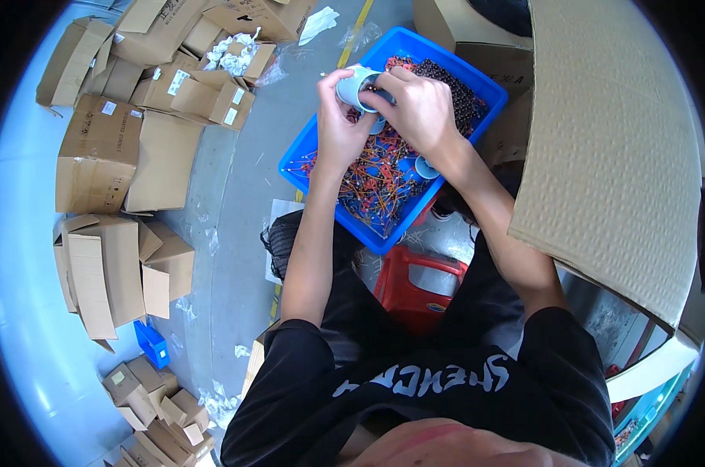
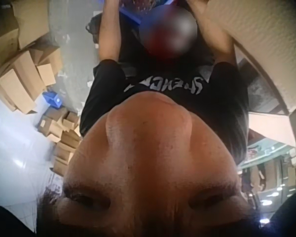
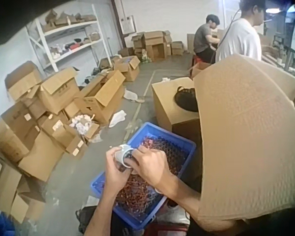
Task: Assemble small plastic components by joining two parts and then sorting them into a blue bin before transferring them to a larger cardboard box.
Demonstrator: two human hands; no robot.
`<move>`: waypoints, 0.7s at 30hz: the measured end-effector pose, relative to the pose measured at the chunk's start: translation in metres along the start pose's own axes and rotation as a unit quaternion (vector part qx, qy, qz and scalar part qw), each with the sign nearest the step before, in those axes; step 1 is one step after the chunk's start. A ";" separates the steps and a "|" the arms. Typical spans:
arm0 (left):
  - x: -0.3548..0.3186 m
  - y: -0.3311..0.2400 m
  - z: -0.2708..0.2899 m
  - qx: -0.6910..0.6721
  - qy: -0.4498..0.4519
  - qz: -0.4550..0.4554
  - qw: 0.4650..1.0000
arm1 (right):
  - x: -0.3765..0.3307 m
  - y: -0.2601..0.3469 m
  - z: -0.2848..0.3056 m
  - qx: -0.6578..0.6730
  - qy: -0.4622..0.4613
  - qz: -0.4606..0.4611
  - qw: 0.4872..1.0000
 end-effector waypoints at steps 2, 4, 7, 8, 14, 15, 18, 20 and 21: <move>0.001 0.001 -0.001 0.021 0.004 -0.003 1.000 | 0.000 0.002 0.002 -0.003 -0.011 -0.005 1.000; 0.002 0.002 -0.001 0.032 0.008 -0.007 0.999 | 0.001 0.004 0.004 -0.005 -0.021 -0.008 1.000; -0.001 0.006 -0.002 0.029 -0.024 -0.065 0.997 | 0.001 0.006 0.006 0.010 -0.040 -0.004 0.999; -0.001 0.006 -0.002 0.030 -0.023 -0.066 0.997 | -0.001 0.007 0.007 0.024 -0.049 0.000 0.998; -0.001 0.007 0.000 0.086 -0.006 -0.102 0.991 | -0.002 0.007 0.002 0.022 -0.033 0.021 0.999; -0.001 0.007 0.000 0.089 -0.005 -0.097 0.991 | -0.002 0.006 0.000 0.024 -0.036 0.017 0.999; -0.001 0.005 -0.001 0.066 -0.020 -0.076 0.995 | -0.002 0.007 -0.003 0.027 -0.042 0.008 0.999; -0.002 0.003 0.000 0.055 -0.028 -0.065 0.996 | -0.001 0.009 -0.003 0.049 -0.044 -0.008 0.998; -0.002 0.003 0.001 0.056 -0.026 -0.061 0.996 | -0.001 0.010 -0.003 0.059 -0.044 -0.016 0.997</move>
Point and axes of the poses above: each hand's wrist, its own x-axis towards the middle knuckle, its own z-axis out of the back of the hand, y = z × x, the point moved 2 cm from there along x, towards the middle knuckle, and after that the axes turned 9 degrees about -z, right-handed, at the moved point
